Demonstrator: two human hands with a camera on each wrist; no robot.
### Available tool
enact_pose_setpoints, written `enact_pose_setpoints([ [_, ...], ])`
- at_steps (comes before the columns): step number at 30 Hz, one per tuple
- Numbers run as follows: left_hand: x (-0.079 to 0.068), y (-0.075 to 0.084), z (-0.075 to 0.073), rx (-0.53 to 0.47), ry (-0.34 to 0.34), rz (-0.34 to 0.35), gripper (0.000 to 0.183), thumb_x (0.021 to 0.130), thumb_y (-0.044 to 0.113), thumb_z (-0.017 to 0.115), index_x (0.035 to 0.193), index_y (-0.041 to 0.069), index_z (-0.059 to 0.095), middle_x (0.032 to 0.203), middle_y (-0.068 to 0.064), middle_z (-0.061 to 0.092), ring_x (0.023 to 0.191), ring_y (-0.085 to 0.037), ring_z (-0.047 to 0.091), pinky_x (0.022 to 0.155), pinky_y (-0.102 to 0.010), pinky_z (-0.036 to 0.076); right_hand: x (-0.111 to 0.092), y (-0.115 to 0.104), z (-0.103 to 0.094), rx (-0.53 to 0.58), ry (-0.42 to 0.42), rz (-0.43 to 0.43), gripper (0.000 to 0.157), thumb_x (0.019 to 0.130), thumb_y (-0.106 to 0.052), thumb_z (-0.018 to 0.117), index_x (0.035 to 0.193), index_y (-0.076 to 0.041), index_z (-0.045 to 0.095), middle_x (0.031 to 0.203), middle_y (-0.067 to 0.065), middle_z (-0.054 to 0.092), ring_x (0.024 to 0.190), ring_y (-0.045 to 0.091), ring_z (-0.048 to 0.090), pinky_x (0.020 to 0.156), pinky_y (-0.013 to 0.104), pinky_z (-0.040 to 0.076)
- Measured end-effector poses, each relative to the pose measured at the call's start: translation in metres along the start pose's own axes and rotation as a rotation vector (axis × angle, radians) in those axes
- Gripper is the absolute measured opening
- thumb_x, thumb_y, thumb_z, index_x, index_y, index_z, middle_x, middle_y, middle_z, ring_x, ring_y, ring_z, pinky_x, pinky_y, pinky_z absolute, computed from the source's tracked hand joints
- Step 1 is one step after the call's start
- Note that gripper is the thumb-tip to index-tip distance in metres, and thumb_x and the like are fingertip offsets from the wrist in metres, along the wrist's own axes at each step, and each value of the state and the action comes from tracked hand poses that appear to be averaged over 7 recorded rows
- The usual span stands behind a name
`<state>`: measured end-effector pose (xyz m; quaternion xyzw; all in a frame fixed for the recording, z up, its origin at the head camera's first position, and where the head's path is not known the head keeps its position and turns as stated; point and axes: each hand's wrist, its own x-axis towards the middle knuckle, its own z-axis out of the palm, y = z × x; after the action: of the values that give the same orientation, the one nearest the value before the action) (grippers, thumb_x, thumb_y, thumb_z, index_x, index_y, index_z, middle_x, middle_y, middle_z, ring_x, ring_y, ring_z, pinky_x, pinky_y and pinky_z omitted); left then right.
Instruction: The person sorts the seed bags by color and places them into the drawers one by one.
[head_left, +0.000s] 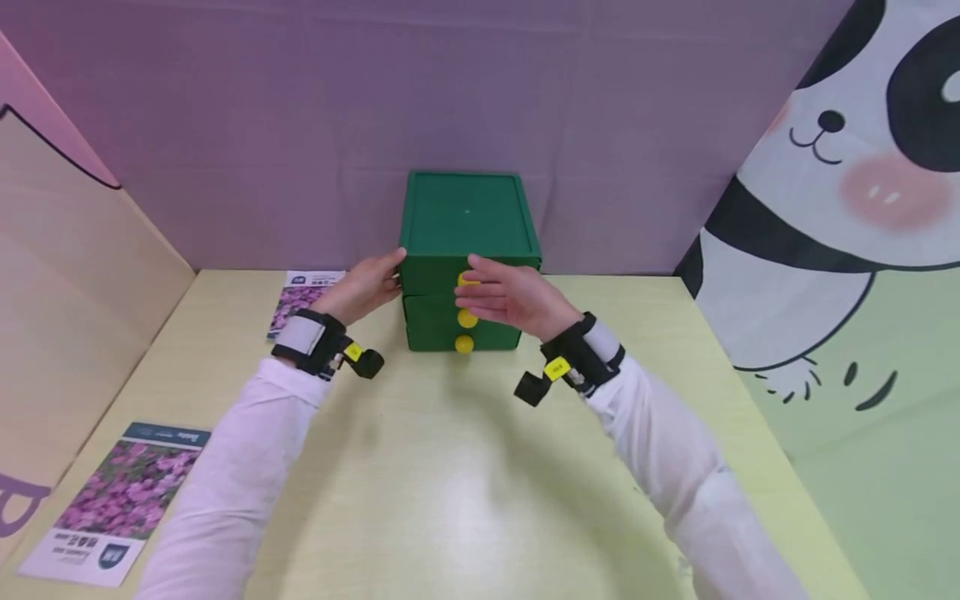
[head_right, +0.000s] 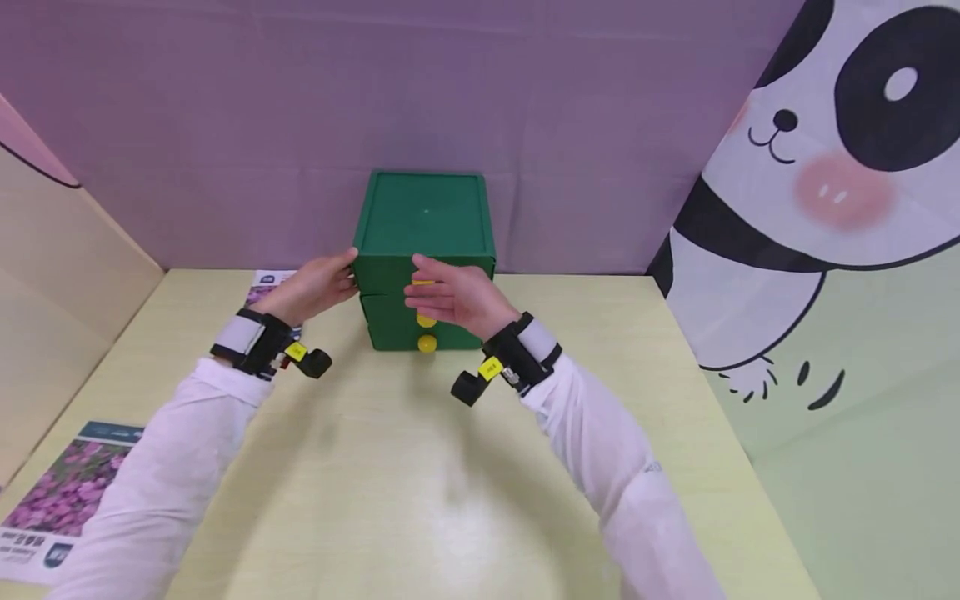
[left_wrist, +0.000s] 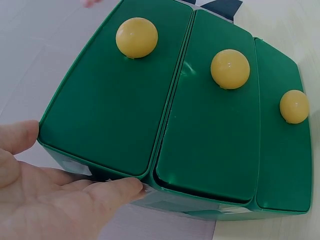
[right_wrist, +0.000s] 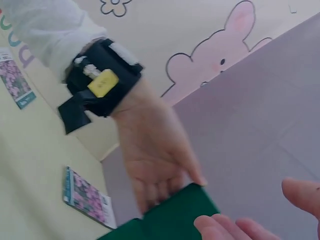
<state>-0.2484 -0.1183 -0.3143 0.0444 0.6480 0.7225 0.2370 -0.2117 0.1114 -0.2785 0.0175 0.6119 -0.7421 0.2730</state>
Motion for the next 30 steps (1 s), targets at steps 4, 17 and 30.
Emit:
enact_pose_setpoints([
  [4, 0.000, 0.000, 0.000, -0.005, -0.001, 0.003, 0.063, 0.101, 0.029, 0.028, 0.143, 0.000, -0.008, 0.151, -0.016, -0.006, 0.137, -0.028, 0.000, 0.113, -0.036, 0.011, -0.005, -0.014, -0.004, 0.013, 0.019, -0.041, 0.050, 0.089, -0.029, 0.060, 0.128, -0.001, 0.047, 0.123, 0.019, 0.054, 0.108, 0.029, 0.057, 0.095, 0.035, 0.046],
  [17, 0.001, -0.001, -0.002, 0.007, 0.006, 0.000, 0.065, 0.100, 0.031, 0.029, 0.143, 0.000, -0.009, 0.150, -0.017, -0.008, 0.137, -0.029, -0.001, 0.113, -0.036, 0.010, -0.009, -0.041, -0.021, 0.060, 0.090, -0.212, 0.056, 0.088, -0.028, 0.062, 0.132, 0.000, 0.042, 0.130, 0.021, 0.048, 0.116, 0.032, 0.050, 0.098, 0.035, 0.043],
  [30, 0.001, -0.002, -0.001, -0.002, 0.005, 0.014, 0.064, 0.100, 0.031, 0.029, 0.143, -0.001, -0.008, 0.150, -0.018, -0.007, 0.137, -0.030, 0.000, 0.114, -0.036, 0.011, -0.001, -0.049, -0.042, -0.125, 0.263, -0.356, 0.058, 0.083, -0.031, 0.067, 0.128, 0.001, 0.048, 0.129, 0.018, 0.050, 0.119, 0.030, 0.047, 0.103, 0.034, 0.038],
])
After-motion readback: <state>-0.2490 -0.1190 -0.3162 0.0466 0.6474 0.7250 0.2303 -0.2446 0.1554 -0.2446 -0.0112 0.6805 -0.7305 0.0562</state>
